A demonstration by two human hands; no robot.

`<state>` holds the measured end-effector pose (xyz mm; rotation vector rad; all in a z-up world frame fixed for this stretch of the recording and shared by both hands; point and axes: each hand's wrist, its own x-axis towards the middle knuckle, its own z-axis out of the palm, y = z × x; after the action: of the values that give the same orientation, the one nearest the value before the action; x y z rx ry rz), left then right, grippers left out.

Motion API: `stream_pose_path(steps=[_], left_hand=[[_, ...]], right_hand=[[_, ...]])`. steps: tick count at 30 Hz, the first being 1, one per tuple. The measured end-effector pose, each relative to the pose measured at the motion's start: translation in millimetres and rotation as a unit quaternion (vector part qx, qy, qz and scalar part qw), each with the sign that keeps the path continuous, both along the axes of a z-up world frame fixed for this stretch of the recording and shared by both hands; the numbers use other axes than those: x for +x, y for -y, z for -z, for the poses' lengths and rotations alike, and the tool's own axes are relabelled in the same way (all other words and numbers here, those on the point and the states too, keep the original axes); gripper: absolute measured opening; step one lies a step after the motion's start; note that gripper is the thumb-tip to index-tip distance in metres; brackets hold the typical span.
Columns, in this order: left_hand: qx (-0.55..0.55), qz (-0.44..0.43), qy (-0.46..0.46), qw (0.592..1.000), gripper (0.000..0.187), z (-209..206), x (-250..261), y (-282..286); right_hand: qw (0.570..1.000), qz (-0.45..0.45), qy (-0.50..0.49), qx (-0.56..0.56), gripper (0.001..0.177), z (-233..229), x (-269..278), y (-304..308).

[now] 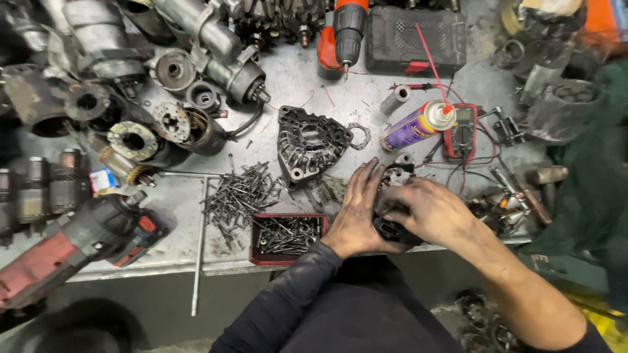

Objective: The person cleans a small mechanical component using a green cloth, wiping its surfaces thoroughly. They then place the component on a workbench and use a hammer to tap it into position.

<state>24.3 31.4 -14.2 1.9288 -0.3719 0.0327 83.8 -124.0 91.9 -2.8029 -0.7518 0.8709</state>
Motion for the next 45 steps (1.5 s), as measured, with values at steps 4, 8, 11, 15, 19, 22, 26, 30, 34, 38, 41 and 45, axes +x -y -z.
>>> stream_pose_path(steps=[4, 8, 11, 15, 19, 22, 26, 30, 34, 38, 41, 45], left_hand=[[-0.002, -0.011, 0.007, 1.000, 0.148, 1.2, -1.4, 0.2], [0.004, -0.007, -0.003, 1.000, 0.148, 3.0, -5.1, 2.6], [0.001, -0.013, -0.004, 1.000, 0.147, 6.5, -7.7, 4.3], [0.003, -0.014, -0.012, 1.000, 0.147, 6.1, -9.6, 4.8], [0.002, -0.012, -0.033, 0.999, 0.147, 7.8, -13.3, 7.8], [0.001, -0.025, -0.031, 0.999, 0.144, 9.1, -17.9, 10.0], [-0.001, -0.037, -0.010, 0.999, 0.141, 9.7, -20.8, 12.4], [-0.006, -0.025, 0.005, 1.000, 0.137, -8.4, -23.3, 1.3], [0.031, 0.034, 0.007, 0.999, 0.105, -12.8, -17.4, -24.4], [0.059, 0.068, 0.045, 0.995, 0.039, -13.5, -7.0, -42.8], [0.081, 0.127, 0.046, 0.987, 0.019, -29.6, 7.6, -50.0], [0.112, 0.198, 0.042, 0.973, 0.020, -50.8, 26.8, -52.3]], right_hand=[[0.997, -0.020, 0.043, 0.053, 0.037, 8.0, 2.6, 0.4], [0.998, -0.055, -0.011, -0.010, 0.040, -6.6, 8.5, -12.1], [0.997, -0.055, -0.022, -0.042, 0.032, -10.3, 6.7, -14.5], [0.991, -0.067, -0.017, -0.118, 0.026, -13.5, 4.1, -24.5], [0.992, -0.117, 0.003, -0.054, 0.027, -5.1, 10.1, -18.1], [0.987, -0.120, -0.013, -0.109, 0.033, -10.5, 11.8, -25.0], [0.978, -0.134, -0.028, -0.155, 0.040, -4.9, 13.4, -23.1], [0.985, -0.088, -0.031, -0.146, 0.037, -17.3, 10.1, -1.9], [0.983, 0.008, 0.133, 0.123, 0.047, -5.3, -0.2, 63.2], [0.978, 0.105, 0.118, 0.138, 0.096, -14.2, -26.9, 77.7], [0.957, -0.010, 0.263, 0.119, 0.127, 19.8, -42.0, 82.0], [0.961, 0.005, 0.247, 0.125, 0.114, 38.5, -42.0, 76.0]])
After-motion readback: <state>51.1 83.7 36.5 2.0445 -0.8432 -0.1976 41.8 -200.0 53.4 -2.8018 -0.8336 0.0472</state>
